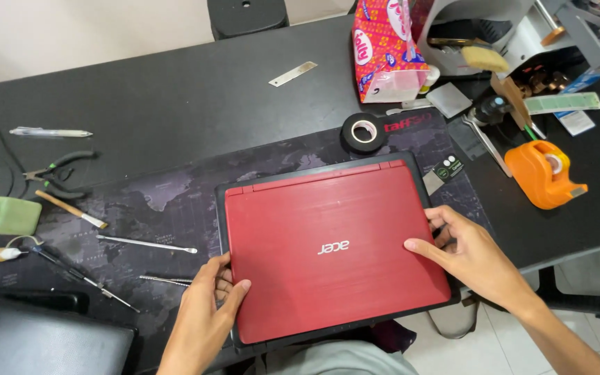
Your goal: The person unscrews the screws on the bottom cover of a black laptop using a screwdriver, repositions the laptop, and moves a red laptop aside on the workbench. They continue loosening screws around the laptop's rear panel and set the screwdriver down among other tools on the mat.
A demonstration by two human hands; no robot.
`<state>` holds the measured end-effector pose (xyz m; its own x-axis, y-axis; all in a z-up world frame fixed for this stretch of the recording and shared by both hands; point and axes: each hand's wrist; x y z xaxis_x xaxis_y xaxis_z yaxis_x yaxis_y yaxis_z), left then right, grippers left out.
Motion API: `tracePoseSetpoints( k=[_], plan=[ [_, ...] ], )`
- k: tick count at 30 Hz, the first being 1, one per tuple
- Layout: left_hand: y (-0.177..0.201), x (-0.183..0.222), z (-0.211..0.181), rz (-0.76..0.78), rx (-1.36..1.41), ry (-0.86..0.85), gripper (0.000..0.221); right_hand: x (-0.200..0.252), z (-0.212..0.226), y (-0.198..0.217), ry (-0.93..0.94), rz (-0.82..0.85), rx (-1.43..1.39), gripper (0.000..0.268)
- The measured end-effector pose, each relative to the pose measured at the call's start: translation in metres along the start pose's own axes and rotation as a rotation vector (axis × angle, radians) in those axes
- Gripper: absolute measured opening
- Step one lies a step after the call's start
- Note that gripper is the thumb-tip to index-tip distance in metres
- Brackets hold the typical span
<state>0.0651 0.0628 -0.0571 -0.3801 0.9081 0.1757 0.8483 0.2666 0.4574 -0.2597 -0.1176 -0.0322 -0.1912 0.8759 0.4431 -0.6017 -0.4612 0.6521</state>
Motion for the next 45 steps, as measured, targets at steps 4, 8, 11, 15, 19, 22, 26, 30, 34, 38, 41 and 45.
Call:
tracePoseSetpoints(
  k=[4,8,11,15,19,22,26,30,34,38,41,45],
  plan=[
    [0.002,-0.001,0.013,0.0,0.046,0.02,0.052,-0.007,-0.006,-0.003,0.027,0.021,-0.049,0.048],
    [0.009,-0.01,0.033,0.002,0.246,-0.008,0.045,-0.019,-0.012,-0.006,0.048,0.058,-0.109,0.044],
    [0.02,-0.021,0.037,-0.035,0.369,-0.03,0.041,-0.037,-0.002,-0.003,0.082,0.137,-0.179,0.04],
    [0.051,-0.065,0.036,-0.119,0.371,-0.102,0.033,-0.072,0.049,-0.001,0.183,0.244,-0.251,0.039],
    [0.081,-0.135,0.047,-0.198,0.304,-0.157,0.032,-0.125,0.109,-0.009,0.267,0.27,-0.184,0.04],
    [0.094,-0.181,0.059,-0.271,0.295,-0.163,0.036,-0.171,0.136,-0.027,0.288,0.277,-0.124,0.039],
    [0.101,-0.223,0.068,-0.321,0.344,-0.087,0.042,-0.229,0.151,-0.051,0.306,0.33,-0.141,0.04],
    [0.099,-0.244,0.087,-0.32,0.283,-0.048,0.045,-0.25,0.153,-0.064,0.278,0.361,-0.123,0.043],
    [0.098,-0.23,0.072,-0.297,0.265,-0.039,0.044,-0.244,0.153,-0.066,0.243,0.349,-0.061,0.045],
    [0.097,-0.196,0.044,-0.228,0.268,-0.127,0.046,-0.209,0.146,-0.053,0.321,0.309,-0.016,0.061],
    [0.089,-0.172,0.074,-0.276,-0.119,-0.437,0.056,-0.144,0.137,-0.029,0.455,0.193,0.013,0.072],
    [0.076,-0.095,0.016,-0.082,-0.195,-0.247,0.071,-0.065,0.096,-0.001,0.432,-0.161,0.207,0.068]
  ],
)
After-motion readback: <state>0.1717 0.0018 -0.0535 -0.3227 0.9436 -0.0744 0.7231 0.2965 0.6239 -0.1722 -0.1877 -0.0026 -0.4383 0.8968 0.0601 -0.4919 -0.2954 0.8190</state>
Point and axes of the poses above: each hand's wrist, its own x-axis away from the middle knuckle, its own y-axis out of the back of the hand, z = x × y, and after that the axes turned 12 degrees about -y, right-handed
